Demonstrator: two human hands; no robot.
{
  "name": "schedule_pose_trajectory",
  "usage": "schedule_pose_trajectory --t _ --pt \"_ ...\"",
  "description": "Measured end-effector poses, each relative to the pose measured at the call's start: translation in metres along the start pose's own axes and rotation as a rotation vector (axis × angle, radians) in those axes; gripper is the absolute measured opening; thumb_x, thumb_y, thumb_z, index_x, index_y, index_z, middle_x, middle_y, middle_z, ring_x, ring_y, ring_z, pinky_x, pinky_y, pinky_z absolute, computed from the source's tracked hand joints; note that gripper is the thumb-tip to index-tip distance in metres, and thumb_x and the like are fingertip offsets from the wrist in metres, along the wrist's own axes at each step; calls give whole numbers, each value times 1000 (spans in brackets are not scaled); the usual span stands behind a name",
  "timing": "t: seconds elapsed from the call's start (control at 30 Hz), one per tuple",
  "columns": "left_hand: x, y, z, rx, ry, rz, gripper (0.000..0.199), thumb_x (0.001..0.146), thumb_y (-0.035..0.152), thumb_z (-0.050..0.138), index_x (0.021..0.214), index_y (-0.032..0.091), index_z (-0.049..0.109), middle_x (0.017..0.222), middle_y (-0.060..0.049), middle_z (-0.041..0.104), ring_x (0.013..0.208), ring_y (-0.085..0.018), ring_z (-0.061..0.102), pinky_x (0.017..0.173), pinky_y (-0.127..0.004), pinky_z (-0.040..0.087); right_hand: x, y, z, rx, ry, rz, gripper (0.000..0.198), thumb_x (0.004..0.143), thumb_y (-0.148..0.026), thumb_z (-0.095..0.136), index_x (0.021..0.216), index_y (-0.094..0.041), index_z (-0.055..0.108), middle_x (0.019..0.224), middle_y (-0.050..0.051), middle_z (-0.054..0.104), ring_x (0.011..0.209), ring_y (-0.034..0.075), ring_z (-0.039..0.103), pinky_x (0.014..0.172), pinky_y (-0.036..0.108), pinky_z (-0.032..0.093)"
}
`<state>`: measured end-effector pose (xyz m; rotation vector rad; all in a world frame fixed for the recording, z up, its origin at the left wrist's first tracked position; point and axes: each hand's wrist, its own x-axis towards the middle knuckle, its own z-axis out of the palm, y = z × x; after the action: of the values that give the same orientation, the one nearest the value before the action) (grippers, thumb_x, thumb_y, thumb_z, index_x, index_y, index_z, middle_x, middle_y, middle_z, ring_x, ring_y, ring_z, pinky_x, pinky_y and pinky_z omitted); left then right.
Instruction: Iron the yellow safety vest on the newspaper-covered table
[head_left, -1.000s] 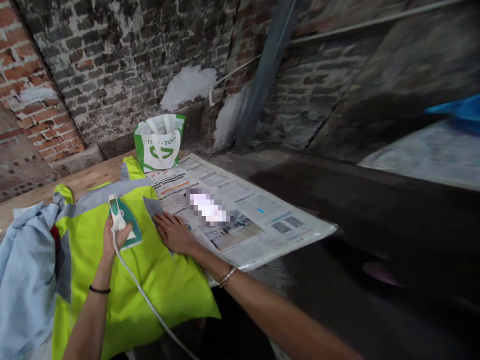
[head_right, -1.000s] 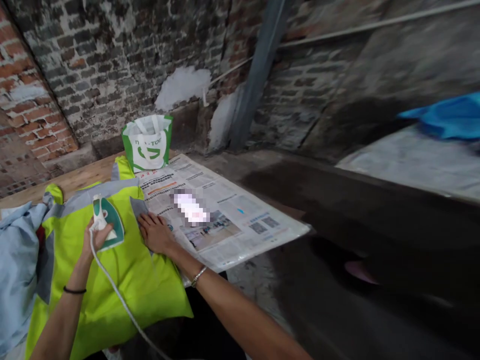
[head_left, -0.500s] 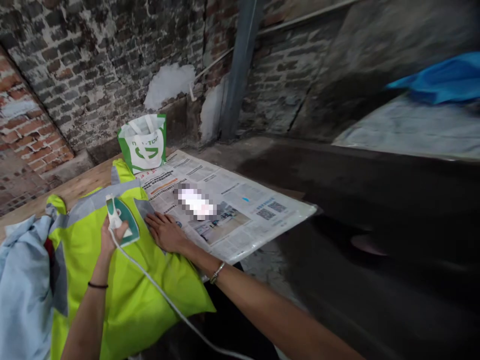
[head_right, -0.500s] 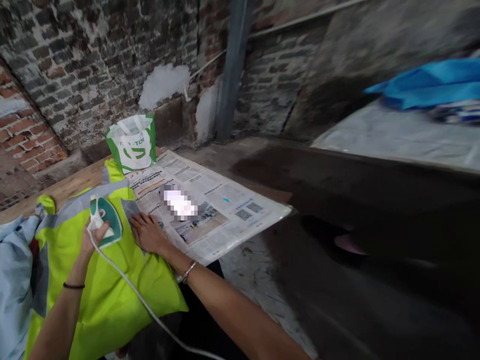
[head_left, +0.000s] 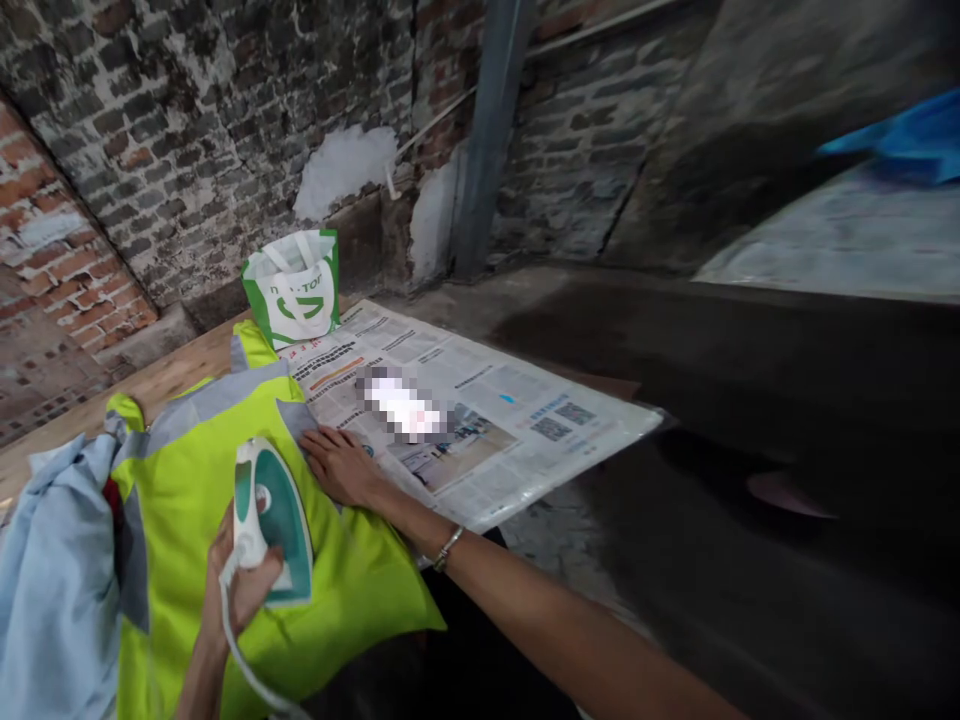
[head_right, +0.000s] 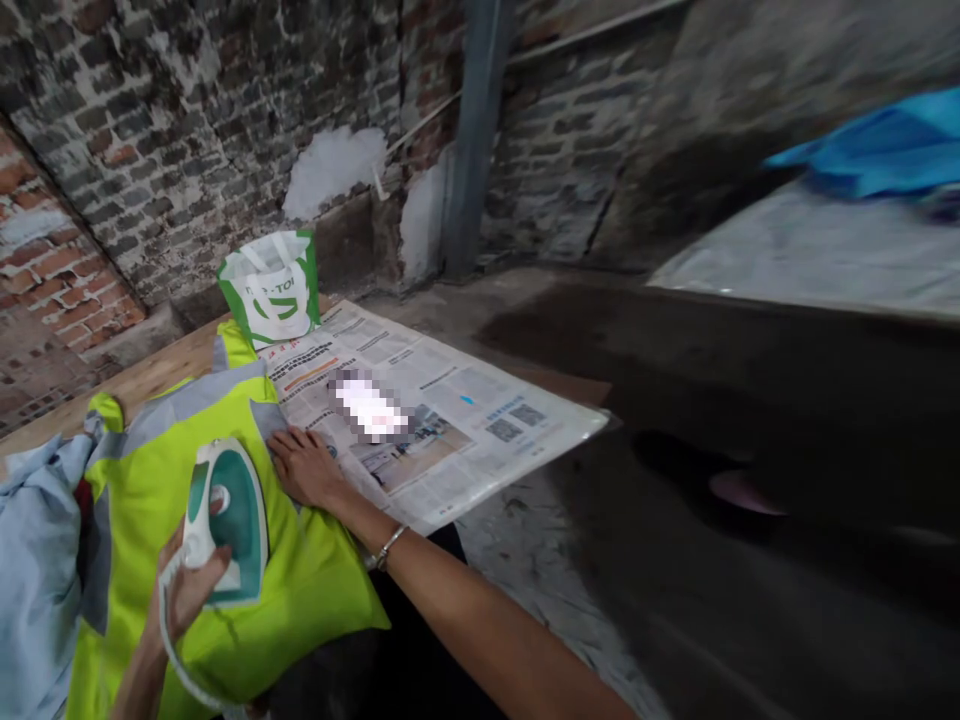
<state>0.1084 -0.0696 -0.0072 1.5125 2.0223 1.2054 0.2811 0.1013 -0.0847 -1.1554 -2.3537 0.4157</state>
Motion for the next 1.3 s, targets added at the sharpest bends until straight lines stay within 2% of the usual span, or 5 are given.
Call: schedule_pose_trajectory --t 0.17,0.57,0.9,1.03,1.3 --pt "-20 -11 -27 20 -42 -37 58 67 41 72 121 20 75 98 -5 78 65 -20 65 61 -33 59 -1 2 5 -15 -2 3 52 107 -32 34 153 -23 57 158 7 55 150 28 39 121 50 27" --pt "117 -28 -28 -129 187 -111 46 67 36 80 106 14 71 79 -3 72 70 -21 68 64 -32 58 -1 2 6 -29 -25 0 54 105 -32 33 152 -24 57 159 7 55 150 27 40 120 50 30" --pt "-29 -52 -59 23 179 -288 62 66 60 78 116 23 75 86 -4 79 72 -29 74 63 -36 63 -1 -2 0 -8 -44 2 55 105 -31 32 153 -20 57 160 7 53 150 28 39 121 51 29" --pt "-52 -59 -66 71 248 -264 61 68 67 74 115 28 76 85 -2 78 73 -28 74 62 -34 63 -3 0 3 -11 -29 -4 54 105 -30 33 152 -21 58 159 8 54 149 28 40 121 51 29" --pt "69 -48 -85 181 270 -211 47 52 66 80 78 28 70 72 -1 70 91 -34 72 84 -49 63 -2 -5 -5 0 -26 15 52 105 -31 36 152 -26 57 159 5 55 149 26 40 121 50 28"
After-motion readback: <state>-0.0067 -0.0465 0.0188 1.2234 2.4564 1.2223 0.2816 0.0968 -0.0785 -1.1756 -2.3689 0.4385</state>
